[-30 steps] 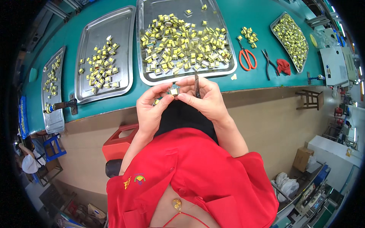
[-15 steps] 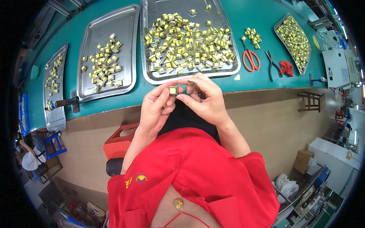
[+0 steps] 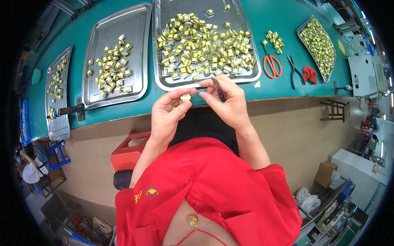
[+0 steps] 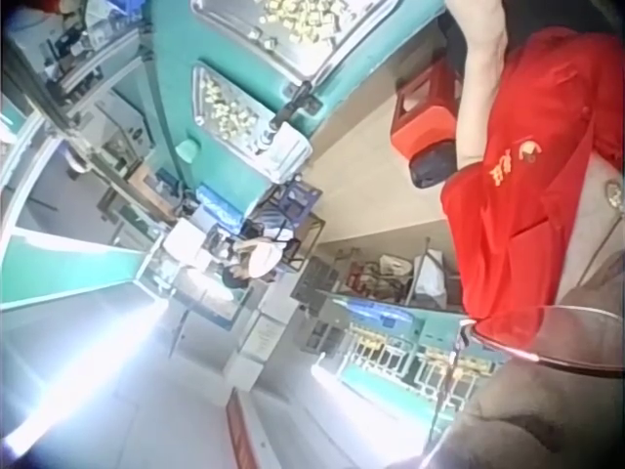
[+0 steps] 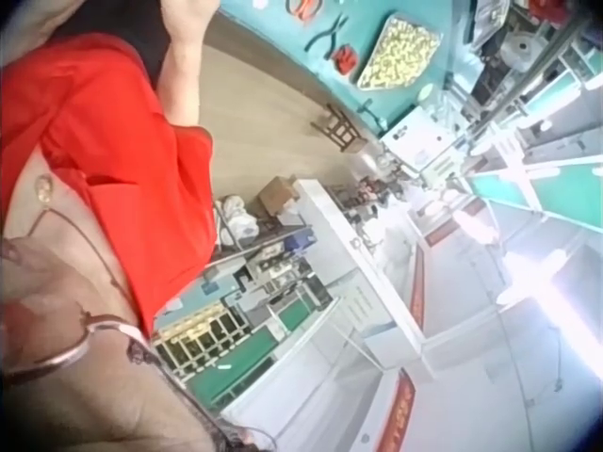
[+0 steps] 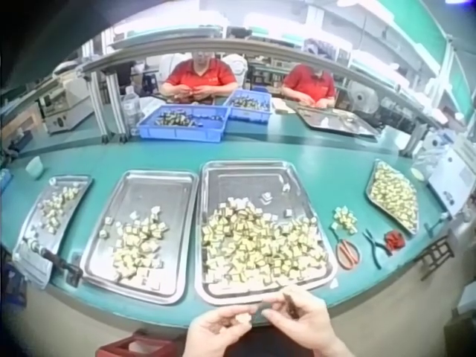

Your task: The person sorts small electronic components by hand, arranging them on a metal tray.

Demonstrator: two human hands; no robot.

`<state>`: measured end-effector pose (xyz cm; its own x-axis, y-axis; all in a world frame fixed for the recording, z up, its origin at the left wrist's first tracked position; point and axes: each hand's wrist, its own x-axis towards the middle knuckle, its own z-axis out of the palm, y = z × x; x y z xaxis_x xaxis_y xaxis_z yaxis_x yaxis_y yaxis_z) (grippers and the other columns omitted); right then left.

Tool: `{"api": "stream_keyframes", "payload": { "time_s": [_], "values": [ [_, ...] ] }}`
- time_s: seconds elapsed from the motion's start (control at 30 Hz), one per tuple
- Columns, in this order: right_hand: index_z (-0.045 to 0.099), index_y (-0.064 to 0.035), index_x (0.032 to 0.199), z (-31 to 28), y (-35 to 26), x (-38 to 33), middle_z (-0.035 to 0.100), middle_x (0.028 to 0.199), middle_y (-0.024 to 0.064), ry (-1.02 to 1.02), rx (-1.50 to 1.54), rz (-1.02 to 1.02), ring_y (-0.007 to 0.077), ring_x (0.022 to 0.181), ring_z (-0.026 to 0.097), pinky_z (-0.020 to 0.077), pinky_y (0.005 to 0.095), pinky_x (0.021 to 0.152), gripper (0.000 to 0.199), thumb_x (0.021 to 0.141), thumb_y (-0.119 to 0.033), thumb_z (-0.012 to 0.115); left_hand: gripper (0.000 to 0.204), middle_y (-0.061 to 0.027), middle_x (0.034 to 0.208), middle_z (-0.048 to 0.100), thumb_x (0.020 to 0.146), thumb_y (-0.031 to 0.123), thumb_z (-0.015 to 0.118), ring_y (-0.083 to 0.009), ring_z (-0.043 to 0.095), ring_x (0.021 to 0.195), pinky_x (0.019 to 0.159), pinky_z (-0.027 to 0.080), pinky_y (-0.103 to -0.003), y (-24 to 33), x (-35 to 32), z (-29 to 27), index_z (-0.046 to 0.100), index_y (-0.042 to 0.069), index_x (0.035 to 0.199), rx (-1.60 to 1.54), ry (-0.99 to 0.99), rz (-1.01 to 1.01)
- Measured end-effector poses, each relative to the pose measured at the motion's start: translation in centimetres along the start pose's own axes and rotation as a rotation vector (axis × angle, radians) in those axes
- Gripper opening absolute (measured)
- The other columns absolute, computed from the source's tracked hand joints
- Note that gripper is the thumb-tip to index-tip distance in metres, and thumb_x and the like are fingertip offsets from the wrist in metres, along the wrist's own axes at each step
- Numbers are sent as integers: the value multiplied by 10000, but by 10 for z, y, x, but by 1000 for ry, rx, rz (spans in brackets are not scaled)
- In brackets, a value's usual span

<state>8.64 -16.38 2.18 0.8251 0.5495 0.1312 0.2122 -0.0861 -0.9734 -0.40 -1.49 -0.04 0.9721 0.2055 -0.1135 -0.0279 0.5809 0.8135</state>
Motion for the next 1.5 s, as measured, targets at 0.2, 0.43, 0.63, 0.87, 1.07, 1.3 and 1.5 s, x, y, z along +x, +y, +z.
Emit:
{"api": "stream_keyframes", "payload": {
  "time_s": [0.2, 0.43, 0.63, 0.87, 1.07, 1.3, 1.5],
  "values": [
    [613, 36, 950, -6, 13, 23, 504, 756, 49, 50, -406, -106, 130, 657, 489, 386, 246, 575, 231, 728, 23, 677, 250, -46, 989, 610, 846, 19, 593, -6, 435, 651, 481, 299, -143, 3, 0, -8, 559, 8, 1093, -78, 51, -77],
    [636, -19, 959, 6, 11, 42, 533, 776, 79, -57, -601, -139, 199, 667, 526, 423, 290, 591, 254, 709, -4, 680, 246, -54, 865, 574, 885, 79, 563, -24, 443, 630, 446, 270, -143, 6, -3, -14, 545, 2, 1118, -290, 52, -162],
    [643, -19, 922, 5, 18, 46, 520, 763, 75, -73, -596, -150, 200, 676, 526, 419, 293, 587, 216, 709, 5, 674, 251, -87, 913, 610, 876, 88, 582, -36, 484, 652, 442, 288, -138, 1, -3, -19, 560, -2, 1110, -152, 9, -157],
    [649, 11, 872, -3, -9, 34, 498, 745, 20, -229, -137, -203, 108, 635, 442, 352, 229, 554, 177, 698, 26, 683, 312, -18, 955, 615, 861, 90, 611, -17, 468, 715, 516, 331, -130, 3, 0, -8, 561, 26, 1162, 22, 78, -33],
    [631, 13, 939, -1, -31, 16, 516, 764, 24, -264, -58, -61, 88, 625, 436, 355, 224, 551, 209, 734, 16, 675, 349, -20, 984, 574, 833, 58, 639, -9, 432, 678, 496, 308, -142, 0, -8, -18, 559, 33, 1173, -88, -98, -178],
    [598, 14, 978, 1, -32, -12, 534, 704, 82, -116, -453, -244, 187, 587, 495, 402, 273, 540, 134, 867, -51, 560, 314, -97, 1064, 591, 844, 31, 611, -20, 414, 619, 477, 305, -154, 0, -11, -10, 557, 23, 1153, -239, -55, 20],
    [599, 5, 995, 9, -29, -18, 498, 675, 40, -37, -333, -192, 122, 552, 448, 363, 244, 502, 176, 828, -44, 617, 298, -116, 1045, 603, 848, 112, 622, -39, 416, 599, 462, 303, -152, -4, -11, -11, 565, 36, 1131, -451, -51, -87]
  ]
}}
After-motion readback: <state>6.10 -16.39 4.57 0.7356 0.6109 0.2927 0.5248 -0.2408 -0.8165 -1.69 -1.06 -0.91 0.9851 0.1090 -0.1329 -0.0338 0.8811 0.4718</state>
